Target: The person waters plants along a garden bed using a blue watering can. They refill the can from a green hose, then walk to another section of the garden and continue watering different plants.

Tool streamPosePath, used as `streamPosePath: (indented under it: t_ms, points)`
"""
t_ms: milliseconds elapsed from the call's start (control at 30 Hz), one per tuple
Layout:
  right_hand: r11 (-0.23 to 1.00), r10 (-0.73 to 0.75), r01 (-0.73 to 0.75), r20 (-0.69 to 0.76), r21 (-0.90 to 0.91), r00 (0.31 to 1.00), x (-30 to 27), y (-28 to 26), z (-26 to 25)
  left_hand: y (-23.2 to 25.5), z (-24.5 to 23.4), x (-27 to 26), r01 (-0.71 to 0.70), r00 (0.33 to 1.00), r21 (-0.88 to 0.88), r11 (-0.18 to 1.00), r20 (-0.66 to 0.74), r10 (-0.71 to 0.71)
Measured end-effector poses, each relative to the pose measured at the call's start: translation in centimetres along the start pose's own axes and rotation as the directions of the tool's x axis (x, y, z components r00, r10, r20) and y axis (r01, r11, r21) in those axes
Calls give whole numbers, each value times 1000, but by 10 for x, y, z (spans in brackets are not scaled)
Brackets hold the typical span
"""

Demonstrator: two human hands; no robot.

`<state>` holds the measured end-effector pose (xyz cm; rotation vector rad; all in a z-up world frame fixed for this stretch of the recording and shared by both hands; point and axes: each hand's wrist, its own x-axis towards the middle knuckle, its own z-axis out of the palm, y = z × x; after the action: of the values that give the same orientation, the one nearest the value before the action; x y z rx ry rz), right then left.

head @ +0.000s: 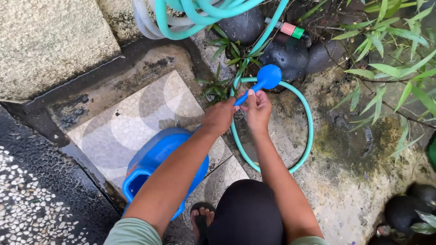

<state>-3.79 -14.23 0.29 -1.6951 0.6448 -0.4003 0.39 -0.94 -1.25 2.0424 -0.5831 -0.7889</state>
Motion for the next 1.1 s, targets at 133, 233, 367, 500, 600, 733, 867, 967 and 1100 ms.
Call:
streamPosePath:
  t_ms: [133,233,367,500,600,733,867,967,1100]
  points:
    - [898,-73,78,29,-432,997,-5,-49,-28,-12,16,14,12,1000,11,1000,9,-12]
    - [176,-623,581,367,-795,691,15,-72,-44,-15,23,12,24,1000,-58,998,-5,-24]
    - [-591,-98,749,949,-298,300,62,-117,-55,-9,18,8,-35,999,-85,996,-9,34]
    - [-644,44,763,998,62,-45,119,-97,-62,-5,14,2,-12,1000,-129,992,-27,8]
    - [-664,29,737,990,124,-141,127,-97,-64,-6,16,6,-8,1000,-104,995,-4,8]
    - [-652,-38,750,982,116,-185,123,-90,-67,-9,20,7,-48,999,-138,989,-12,47]
    - [-614,-51,776,973,148,-226,135,-83,-65,-7,17,7,-57,998,-152,987,-35,52]
    - [-569,-3,814,990,115,-142,136,-80,-67,-8,21,12,-53,998,-136,989,-33,49]
    - [-268,410,950,873,-161,263,117,-109,-53,-4,23,7,-63,997,-112,992,-51,58]
